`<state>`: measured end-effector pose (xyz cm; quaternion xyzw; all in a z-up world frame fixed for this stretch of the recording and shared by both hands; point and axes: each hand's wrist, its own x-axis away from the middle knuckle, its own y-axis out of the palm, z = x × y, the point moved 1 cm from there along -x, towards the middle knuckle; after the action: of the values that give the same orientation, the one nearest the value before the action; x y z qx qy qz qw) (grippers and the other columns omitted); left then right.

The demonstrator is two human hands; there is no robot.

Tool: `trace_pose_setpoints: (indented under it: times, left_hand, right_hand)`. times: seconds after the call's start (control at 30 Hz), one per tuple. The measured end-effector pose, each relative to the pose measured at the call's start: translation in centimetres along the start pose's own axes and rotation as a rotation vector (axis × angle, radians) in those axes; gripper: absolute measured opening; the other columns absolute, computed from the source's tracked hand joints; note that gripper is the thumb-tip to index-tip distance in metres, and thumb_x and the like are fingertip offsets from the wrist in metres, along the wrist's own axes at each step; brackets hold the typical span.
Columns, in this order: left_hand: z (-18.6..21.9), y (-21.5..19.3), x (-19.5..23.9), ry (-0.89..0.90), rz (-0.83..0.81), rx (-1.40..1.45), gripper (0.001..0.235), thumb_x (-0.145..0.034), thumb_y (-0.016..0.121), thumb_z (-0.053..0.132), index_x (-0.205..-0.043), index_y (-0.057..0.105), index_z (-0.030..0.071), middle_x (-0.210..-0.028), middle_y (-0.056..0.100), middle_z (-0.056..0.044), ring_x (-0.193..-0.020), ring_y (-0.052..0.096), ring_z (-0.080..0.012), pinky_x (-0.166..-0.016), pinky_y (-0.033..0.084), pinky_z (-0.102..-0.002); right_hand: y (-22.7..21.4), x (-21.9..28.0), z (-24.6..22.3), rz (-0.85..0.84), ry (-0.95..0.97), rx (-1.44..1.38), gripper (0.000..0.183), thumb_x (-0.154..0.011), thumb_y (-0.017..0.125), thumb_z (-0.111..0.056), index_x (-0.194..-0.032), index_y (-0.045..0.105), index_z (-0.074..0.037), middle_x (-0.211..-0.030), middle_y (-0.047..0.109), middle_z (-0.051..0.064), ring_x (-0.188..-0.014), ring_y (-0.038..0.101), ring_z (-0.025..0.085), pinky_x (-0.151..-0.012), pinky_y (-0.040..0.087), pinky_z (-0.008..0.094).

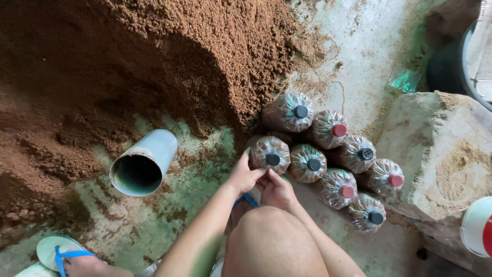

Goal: The person sits on the floor and fills small clear plastic bags with soil from a large pile using a cylindrical metal tube as a funnel. They then tie the bags closed and place them aside.

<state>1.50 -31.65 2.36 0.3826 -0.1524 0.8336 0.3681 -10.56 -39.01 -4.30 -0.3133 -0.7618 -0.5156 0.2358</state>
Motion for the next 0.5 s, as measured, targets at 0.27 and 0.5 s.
trace_pose_setpoints:
  times: [0.27, 0.5]
  left_hand:
    - [0.5, -0.4, -1.7, -0.025, -0.003, -0.171, 0.091, -0.09, 0.069, 0.038, -0.166, 0.019, 0.025, -0.158, 0.049, -0.015, -0.146, 0.046, -0.0308, -0.121, 0.041, -0.046]
    - [-5.3, -0.6, -5.1, 0.0, 0.024, -0.169, 0.09, -0.085, 0.072, 0.058, -0.162, 0.033, 0.032, -0.157, 0.052, -0.004, -0.146, 0.046, -0.0224, -0.12, 0.041, -0.042]
  right_hand:
    - [0.0, -1.6, -1.4, -0.011, -0.06, 0.116, 0.036, -0.1, 0.061, -0.042, -0.103, 0.075, -0.009, -0.098, 0.078, 0.014, -0.101, 0.074, 0.026, -0.09, 0.054, 0.04]
    - [-4.1, -4.4, 0.7, 0.109, -0.052, 0.068, 0.045, -0.102, 0.056, -0.054, -0.116, 0.07, -0.013, -0.117, 0.074, 0.018, -0.109, 0.072, 0.034, -0.092, 0.058, 0.049]
